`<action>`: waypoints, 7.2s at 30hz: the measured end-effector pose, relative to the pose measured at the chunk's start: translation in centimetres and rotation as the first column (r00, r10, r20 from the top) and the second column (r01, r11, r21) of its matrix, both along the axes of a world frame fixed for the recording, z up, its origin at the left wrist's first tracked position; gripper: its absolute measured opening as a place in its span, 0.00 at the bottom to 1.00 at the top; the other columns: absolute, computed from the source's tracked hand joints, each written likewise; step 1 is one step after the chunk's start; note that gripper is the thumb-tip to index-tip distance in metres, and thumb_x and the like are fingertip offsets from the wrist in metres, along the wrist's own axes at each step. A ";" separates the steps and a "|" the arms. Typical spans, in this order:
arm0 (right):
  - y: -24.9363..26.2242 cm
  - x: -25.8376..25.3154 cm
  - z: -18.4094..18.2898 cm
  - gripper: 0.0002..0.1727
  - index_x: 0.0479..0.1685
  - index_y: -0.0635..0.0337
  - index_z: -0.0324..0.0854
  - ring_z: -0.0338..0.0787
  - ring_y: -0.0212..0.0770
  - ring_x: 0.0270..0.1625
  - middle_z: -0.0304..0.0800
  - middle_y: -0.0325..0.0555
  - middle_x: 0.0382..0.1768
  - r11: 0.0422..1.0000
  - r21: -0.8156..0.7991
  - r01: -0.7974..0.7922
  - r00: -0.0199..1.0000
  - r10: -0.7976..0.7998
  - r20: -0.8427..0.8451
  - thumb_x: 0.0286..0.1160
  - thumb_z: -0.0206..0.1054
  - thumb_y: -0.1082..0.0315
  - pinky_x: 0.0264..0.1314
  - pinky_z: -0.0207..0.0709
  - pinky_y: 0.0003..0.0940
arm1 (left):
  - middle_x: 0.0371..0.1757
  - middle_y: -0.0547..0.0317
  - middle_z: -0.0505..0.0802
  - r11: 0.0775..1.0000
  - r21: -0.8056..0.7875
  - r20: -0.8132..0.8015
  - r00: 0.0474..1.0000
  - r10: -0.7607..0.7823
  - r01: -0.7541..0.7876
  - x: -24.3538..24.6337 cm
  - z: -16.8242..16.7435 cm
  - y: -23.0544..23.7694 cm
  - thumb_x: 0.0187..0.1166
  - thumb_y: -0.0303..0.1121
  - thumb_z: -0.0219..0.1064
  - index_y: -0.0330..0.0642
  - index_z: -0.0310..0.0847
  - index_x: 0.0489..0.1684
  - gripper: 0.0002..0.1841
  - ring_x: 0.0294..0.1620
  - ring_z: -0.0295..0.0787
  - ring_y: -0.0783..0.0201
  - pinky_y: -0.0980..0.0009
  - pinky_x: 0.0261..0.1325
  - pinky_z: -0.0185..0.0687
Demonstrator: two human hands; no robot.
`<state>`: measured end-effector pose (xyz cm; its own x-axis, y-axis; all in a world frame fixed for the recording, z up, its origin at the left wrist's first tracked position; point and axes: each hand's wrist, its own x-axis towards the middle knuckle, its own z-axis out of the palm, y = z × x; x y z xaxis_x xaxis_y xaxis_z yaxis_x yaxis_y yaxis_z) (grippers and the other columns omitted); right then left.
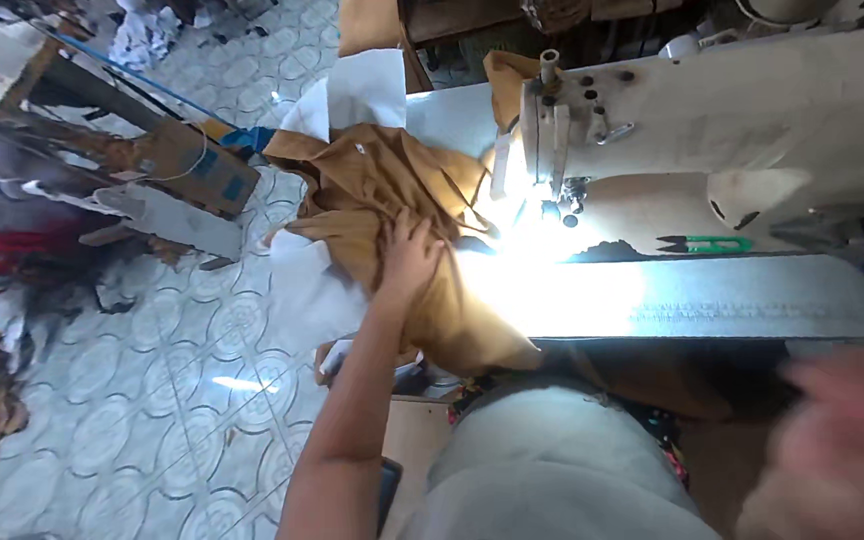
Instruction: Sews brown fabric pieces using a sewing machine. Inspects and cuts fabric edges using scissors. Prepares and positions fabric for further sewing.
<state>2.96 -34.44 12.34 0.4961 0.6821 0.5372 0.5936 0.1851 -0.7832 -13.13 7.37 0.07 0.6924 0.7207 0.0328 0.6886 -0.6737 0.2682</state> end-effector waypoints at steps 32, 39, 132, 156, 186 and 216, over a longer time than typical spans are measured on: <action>0.8 1.6 -8.3 0.18 0.38 0.56 0.84 0.88 0.35 0.62 0.92 0.43 0.47 0.989 -0.144 0.030 0.999 -0.024 0.045 0.84 0.67 0.50 0.71 0.81 0.34 | 0.72 0.39 0.86 0.802 0.341 0.319 0.742 -0.589 0.490 0.2 1.6 -8.0 0.89 0.48 0.54 0.41 0.85 0.65 0.23 0.80 0.74 0.36 0.37 0.80 0.65; 3.2 1.5 -5.6 0.27 0.40 0.61 0.85 0.85 0.21 0.32 0.88 0.39 0.29 0.955 -0.276 -0.109 0.990 0.131 0.059 0.81 0.65 0.42 0.36 0.80 0.16 | 0.31 0.57 0.89 0.514 -0.097 0.362 0.512 -0.779 0.852 3.1 7.0 -13.6 0.83 0.54 0.63 0.41 0.85 0.35 0.22 0.31 0.89 0.62 0.60 0.33 0.87; -9.9 24.1 -8.9 0.19 0.67 0.69 0.82 0.79 0.77 0.73 0.83 0.74 0.66 0.223 -0.712 0.666 0.742 -0.295 0.602 0.78 0.67 0.77 0.73 0.71 0.74 | 0.87 0.42 0.72 0.901 -0.004 0.231 0.877 -0.422 0.434 9.5 -3.1 -16.9 0.85 0.46 0.61 0.49 0.79 0.75 0.23 0.92 0.54 0.34 0.26 0.84 0.43; -6.2 1.6 -9.1 0.34 0.64 0.63 0.78 0.88 0.39 0.51 0.88 0.47 0.48 0.406 -0.818 -0.408 0.802 -0.269 -0.533 0.82 0.57 0.37 0.57 0.81 0.42 | 0.91 0.43 0.64 0.912 -0.100 0.179 0.909 -0.376 0.397 9.6 -2.3 -17.3 0.83 0.58 0.55 0.50 0.73 0.82 0.32 0.94 0.48 0.37 0.33 0.89 0.42; -3.1 0.3 -10.7 0.31 0.64 0.65 0.76 0.85 0.28 0.46 0.84 0.41 0.45 0.537 -0.721 -0.438 0.680 -0.327 -0.656 0.88 0.54 0.42 0.55 0.80 0.27 | 0.91 0.42 0.66 0.905 -0.049 0.172 0.896 -0.410 0.423 9.2 -2.4 -17.3 0.83 0.58 0.55 0.50 0.72 0.83 0.33 0.94 0.48 0.34 0.28 0.86 0.39; -1.0 0.6 -11.6 0.37 0.63 0.65 0.77 0.87 0.34 0.49 0.86 0.45 0.46 0.543 -0.750 -0.377 0.727 -0.329 -0.603 0.84 0.55 0.35 0.59 0.81 0.34 | 0.90 0.43 0.68 0.882 -0.052 0.218 0.867 -0.448 0.469 8.0 -2.9 -17.8 0.82 0.57 0.59 0.49 0.75 0.80 0.31 0.94 0.50 0.35 0.35 0.89 0.45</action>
